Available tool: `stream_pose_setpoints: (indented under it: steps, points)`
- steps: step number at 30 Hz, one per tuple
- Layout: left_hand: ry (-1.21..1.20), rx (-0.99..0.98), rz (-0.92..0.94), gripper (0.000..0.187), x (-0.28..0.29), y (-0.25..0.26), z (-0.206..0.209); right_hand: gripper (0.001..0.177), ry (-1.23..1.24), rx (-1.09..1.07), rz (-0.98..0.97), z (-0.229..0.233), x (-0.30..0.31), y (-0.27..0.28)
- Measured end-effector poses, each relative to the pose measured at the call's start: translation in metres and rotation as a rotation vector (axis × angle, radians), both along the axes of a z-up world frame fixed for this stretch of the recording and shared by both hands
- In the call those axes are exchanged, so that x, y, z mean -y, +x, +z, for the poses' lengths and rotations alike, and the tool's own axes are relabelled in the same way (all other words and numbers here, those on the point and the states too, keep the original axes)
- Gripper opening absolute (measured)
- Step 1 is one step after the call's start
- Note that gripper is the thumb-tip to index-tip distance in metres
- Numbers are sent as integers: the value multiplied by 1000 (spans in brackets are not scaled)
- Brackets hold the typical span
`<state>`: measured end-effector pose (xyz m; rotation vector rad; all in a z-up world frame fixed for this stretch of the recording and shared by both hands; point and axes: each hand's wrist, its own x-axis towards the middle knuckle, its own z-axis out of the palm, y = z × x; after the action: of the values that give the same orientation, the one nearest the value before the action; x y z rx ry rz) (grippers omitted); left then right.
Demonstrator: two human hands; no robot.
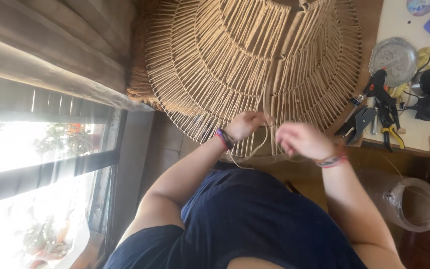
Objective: Weaving thin wicker strands through a frame to construct a lampshade.
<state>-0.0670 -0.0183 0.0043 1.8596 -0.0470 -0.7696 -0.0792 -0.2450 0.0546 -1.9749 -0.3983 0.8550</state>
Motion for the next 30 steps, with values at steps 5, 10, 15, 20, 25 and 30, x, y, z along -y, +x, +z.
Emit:
stream_pose_setpoints:
  steps: [5,10,15,20,25,30]
  points:
    - [-148,-65,-38,56,-6,11,-44,25,168,-155,-201,-5,-31,20]
    - [560,301,-218,53,-13,12,-21,47,1084,175,-169,16,-6,44]
    - [-777,-396,259,66,-1,-12,-24,31,-265,-31,63,-46,-6,-10]
    - [-24,38,110,45,8,2,-52,39,633,-89,-512,-19,-39,46]
    - [592,436,-83,36,0,6,-83,41,781,213,-297,9,-1,30]
    - [-545,-181,132,69,-5,-7,-53,24,-138,-91,14,-74,-5,1]
